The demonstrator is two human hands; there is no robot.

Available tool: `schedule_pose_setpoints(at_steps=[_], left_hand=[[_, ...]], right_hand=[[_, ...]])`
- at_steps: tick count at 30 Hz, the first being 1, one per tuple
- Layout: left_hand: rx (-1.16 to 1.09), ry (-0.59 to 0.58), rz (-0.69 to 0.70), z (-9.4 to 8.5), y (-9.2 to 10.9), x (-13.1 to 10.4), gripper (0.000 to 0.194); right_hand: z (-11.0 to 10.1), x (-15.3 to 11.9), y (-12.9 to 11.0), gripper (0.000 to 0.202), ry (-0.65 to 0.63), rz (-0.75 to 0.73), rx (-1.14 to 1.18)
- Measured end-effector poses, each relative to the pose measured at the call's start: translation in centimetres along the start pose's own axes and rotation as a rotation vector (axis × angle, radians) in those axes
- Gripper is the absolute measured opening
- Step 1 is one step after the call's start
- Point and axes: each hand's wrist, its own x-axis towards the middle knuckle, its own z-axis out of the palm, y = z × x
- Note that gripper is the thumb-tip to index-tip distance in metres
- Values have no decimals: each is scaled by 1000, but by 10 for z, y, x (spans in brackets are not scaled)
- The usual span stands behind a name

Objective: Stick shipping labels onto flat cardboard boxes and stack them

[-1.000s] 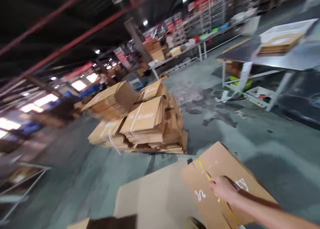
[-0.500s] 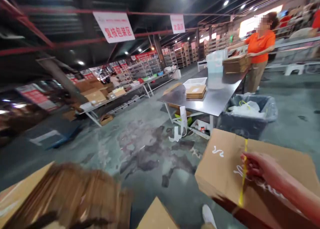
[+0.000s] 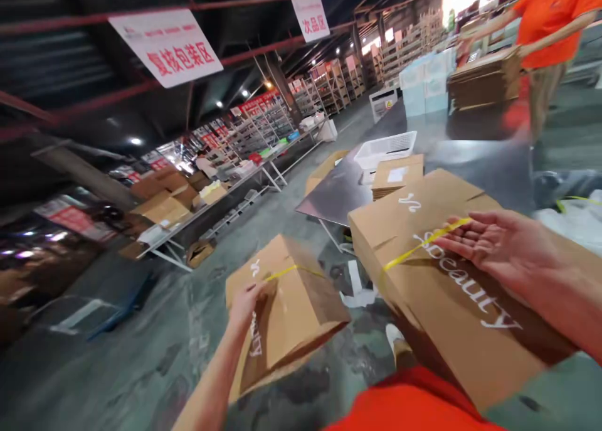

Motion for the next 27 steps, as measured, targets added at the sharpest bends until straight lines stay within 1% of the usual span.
schedule_pose_setpoints(at_steps=[1, 2, 3, 5, 7, 9, 11, 13, 15, 17, 18, 19, 21, 24, 27], left_hand=[[14, -37, 60, 6, 16, 42, 43], [34, -66, 107, 12, 32, 82, 41], [52, -88, 144, 19, 46, 121, 39], [75, -133, 186, 34, 69, 196, 35], [72, -199, 210, 52, 86, 268, 33], [61, -286, 253, 73, 97, 338, 31], [61, -379, 311, 99, 104, 406, 31], [68, -472, 364, 128, 106, 471, 32], [75, -570, 415, 160, 105, 528, 35], [80, -670, 471, 192, 105, 575, 38], [84, -722, 501, 207, 107, 595, 40], [89, -772, 531, 221, 109, 611, 41], [100, -867, 585, 244, 114, 636, 42], [100, -952, 652, 265, 119, 664, 43], [79, -973, 706, 274, 117, 686, 45]], right_hand=[[29, 22, 5, 23, 28, 93, 51], [57, 43, 10, 25, 50, 156, 90], [85, 64, 16, 25, 54, 182, 117], [138, 104, 28, 24, 26, 143, 161], [186, 138, 42, 21, 8, 126, 238], [229, 164, 58, 19, 12, 113, 321], [266, 182, 75, 20, 29, 77, 380], [298, 196, 94, 20, 68, 19, 422], [329, 209, 114, 20, 118, -72, 475], [360, 224, 134, 20, 174, -159, 543], [377, 233, 144, 19, 207, -189, 569], [393, 243, 154, 17, 243, -203, 585], [423, 266, 173, 14, 329, -195, 584], [459, 300, 202, 12, 470, -161, 566], [482, 326, 228, 8, 529, -174, 610]])
